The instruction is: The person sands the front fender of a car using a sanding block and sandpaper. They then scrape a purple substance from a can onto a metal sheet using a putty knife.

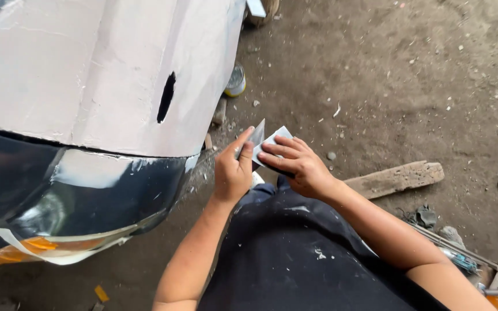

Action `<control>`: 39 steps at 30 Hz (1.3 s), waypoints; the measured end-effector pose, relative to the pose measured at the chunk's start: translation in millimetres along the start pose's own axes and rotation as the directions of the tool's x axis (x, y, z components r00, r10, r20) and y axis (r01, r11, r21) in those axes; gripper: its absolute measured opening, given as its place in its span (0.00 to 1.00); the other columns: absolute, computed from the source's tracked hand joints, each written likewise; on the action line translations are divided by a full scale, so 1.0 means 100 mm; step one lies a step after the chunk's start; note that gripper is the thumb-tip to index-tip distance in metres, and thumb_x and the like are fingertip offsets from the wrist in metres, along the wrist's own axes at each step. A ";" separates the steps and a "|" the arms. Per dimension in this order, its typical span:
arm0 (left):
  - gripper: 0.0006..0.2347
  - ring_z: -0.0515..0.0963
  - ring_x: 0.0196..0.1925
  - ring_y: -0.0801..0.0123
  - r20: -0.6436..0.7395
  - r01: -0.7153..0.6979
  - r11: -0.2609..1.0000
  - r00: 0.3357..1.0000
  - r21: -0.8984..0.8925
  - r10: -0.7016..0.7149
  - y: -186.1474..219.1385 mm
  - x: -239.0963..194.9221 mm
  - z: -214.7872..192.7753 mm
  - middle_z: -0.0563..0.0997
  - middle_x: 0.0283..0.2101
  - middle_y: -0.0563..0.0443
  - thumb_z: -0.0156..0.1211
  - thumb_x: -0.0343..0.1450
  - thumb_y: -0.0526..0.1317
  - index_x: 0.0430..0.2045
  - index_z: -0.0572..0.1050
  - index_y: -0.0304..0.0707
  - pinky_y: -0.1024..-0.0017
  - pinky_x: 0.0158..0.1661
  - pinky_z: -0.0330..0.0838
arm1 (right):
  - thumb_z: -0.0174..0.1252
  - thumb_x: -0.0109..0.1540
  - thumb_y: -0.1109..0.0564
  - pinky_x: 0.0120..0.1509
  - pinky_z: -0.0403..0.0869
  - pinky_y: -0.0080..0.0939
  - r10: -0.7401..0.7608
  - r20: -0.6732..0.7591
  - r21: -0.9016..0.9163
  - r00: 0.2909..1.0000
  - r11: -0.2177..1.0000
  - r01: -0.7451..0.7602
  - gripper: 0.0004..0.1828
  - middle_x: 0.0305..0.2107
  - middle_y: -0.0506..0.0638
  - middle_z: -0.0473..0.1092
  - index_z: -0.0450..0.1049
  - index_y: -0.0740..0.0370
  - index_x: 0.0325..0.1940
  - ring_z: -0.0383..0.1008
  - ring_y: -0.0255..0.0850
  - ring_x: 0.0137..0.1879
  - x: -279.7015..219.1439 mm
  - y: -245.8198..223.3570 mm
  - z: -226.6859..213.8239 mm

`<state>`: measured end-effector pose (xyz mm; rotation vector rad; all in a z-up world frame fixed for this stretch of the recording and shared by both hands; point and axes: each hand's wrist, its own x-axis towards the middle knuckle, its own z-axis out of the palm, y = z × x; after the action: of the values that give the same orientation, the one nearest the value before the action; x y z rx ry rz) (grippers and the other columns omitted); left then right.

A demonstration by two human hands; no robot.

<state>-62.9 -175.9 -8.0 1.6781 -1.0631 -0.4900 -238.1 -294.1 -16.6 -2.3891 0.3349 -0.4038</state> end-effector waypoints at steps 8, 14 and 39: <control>0.13 0.84 0.55 0.50 -0.272 -0.080 0.993 0.957 0.088 0.101 0.11 0.02 -0.45 0.82 0.55 0.35 0.52 0.80 0.36 0.56 0.74 0.25 0.66 0.56 0.76 | 0.50 0.47 0.72 0.72 0.65 0.51 0.034 0.229 0.605 0.973 0.778 -0.169 0.43 0.65 0.54 0.68 0.69 0.58 0.68 0.67 0.53 0.71 0.55 0.85 0.62; 0.12 0.85 0.51 0.53 -0.275 0.098 0.935 0.961 0.340 -0.001 -0.14 -0.44 -0.67 0.83 0.50 0.36 0.53 0.77 0.35 0.52 0.76 0.25 0.66 0.52 0.77 | 0.49 0.57 0.70 0.62 0.76 0.50 0.510 0.270 0.962 0.816 -0.167 -0.214 0.34 0.50 0.60 0.74 0.65 0.70 0.70 0.77 0.48 0.53 2.14 1.65 0.77; 0.13 0.80 0.43 0.73 -0.406 0.464 0.881 0.790 -0.094 -0.460 -0.31 -0.92 -0.65 0.83 0.43 0.47 0.53 0.78 0.37 0.50 0.76 0.22 0.74 0.45 0.75 | 0.51 0.64 0.73 0.76 0.70 0.46 0.381 -0.356 0.699 0.853 0.715 -0.027 0.32 0.65 0.60 0.68 0.66 0.62 0.73 0.70 0.52 0.72 2.21 0.62 1.32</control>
<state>-49.9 -62.0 -28.3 1.9477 -0.3306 -0.4025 5.8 -338.0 -109.7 -1.4814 0.5692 -0.8536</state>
